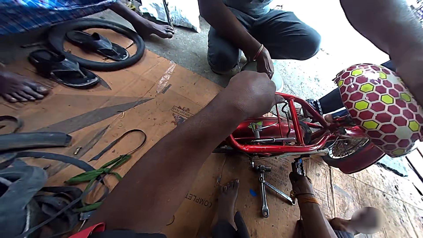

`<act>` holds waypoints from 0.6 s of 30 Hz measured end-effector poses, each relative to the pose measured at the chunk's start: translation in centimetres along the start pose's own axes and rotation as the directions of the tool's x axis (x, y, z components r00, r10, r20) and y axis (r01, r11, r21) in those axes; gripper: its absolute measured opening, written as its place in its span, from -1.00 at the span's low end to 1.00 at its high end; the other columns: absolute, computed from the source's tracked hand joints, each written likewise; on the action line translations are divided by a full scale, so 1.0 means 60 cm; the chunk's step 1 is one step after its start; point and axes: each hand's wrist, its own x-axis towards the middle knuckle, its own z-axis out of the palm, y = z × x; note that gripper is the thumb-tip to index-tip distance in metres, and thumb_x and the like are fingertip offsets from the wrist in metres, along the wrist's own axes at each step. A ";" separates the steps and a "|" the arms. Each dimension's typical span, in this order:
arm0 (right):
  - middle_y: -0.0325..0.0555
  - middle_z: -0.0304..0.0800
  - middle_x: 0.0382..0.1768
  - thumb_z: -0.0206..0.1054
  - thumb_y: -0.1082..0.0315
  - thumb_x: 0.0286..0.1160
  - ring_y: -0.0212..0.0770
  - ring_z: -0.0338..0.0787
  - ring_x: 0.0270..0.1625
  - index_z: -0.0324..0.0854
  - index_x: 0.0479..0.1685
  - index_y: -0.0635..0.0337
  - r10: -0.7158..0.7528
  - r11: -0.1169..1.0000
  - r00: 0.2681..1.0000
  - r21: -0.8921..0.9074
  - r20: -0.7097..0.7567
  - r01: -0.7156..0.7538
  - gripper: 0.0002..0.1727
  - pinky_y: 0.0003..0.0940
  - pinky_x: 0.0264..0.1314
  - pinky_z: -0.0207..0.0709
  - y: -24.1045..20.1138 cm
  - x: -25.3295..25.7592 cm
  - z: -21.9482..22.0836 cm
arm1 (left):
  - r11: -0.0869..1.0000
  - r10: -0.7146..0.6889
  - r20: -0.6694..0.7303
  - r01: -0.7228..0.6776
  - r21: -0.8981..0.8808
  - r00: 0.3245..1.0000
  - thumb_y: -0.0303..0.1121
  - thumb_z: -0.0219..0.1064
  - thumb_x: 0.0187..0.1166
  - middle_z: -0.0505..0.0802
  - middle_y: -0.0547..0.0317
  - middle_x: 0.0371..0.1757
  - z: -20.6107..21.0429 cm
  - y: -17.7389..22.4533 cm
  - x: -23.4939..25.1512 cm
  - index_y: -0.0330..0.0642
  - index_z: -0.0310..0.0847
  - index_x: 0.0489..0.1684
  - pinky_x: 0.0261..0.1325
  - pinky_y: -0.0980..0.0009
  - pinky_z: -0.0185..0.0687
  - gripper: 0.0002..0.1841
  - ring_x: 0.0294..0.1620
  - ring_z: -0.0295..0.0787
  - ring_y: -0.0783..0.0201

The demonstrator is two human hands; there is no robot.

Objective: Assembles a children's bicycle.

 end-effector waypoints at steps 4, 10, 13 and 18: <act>0.00 0.62 -0.31 0.25 0.59 0.59 -0.26 0.69 -0.43 0.41 0.22 0.36 0.018 1.000 1.000 0.017 0.018 -0.019 -0.71 -0.38 -0.37 0.67 0.001 -0.006 0.001 | 1.000 0.000 0.009 0.000 -0.001 1.000 0.30 -0.12 0.78 0.75 0.05 -0.25 -0.003 -0.006 0.001 -0.07 0.65 -0.17 -0.12 -0.11 0.65 -0.37 -0.08 0.79 -0.03; 0.42 0.50 0.45 0.48 0.27 0.52 0.21 0.63 0.36 0.06 0.76 0.33 -0.094 0.922 0.995 -0.379 -0.011 0.083 -0.12 0.16 0.29 0.57 -0.043 -0.051 -0.004 | 1.000 -0.005 -0.030 0.005 0.004 1.000 0.25 -0.05 0.78 0.79 0.04 -0.23 0.003 -0.009 -0.001 -0.07 0.67 -0.12 -0.11 -0.14 0.68 -0.42 -0.08 0.81 -0.05; 0.38 0.35 0.62 0.49 0.13 0.46 0.27 0.49 0.57 0.10 0.79 0.27 -0.267 0.822 0.933 -0.448 0.242 0.351 -0.07 0.27 0.52 0.44 -0.097 -0.111 -0.024 | 1.000 -0.006 -0.008 0.006 0.000 1.000 0.24 -0.03 0.78 0.79 0.06 -0.22 0.003 -0.009 -0.002 -0.06 0.67 -0.10 -0.09 -0.14 0.68 -0.43 -0.09 0.82 -0.03; -0.13 0.67 0.41 0.40 -0.08 0.46 -0.21 0.76 0.33 0.46 0.63 -0.03 -0.466 0.654 0.727 -0.357 0.504 0.667 -0.29 -0.12 0.34 0.73 -0.149 -0.194 -0.031 | 0.987 -0.092 -0.244 0.057 -0.147 0.965 0.15 0.09 0.78 0.86 0.00 -0.24 -0.007 -0.009 -0.018 0.00 0.79 -0.02 -0.16 -0.29 0.69 -0.53 -0.18 0.85 -0.08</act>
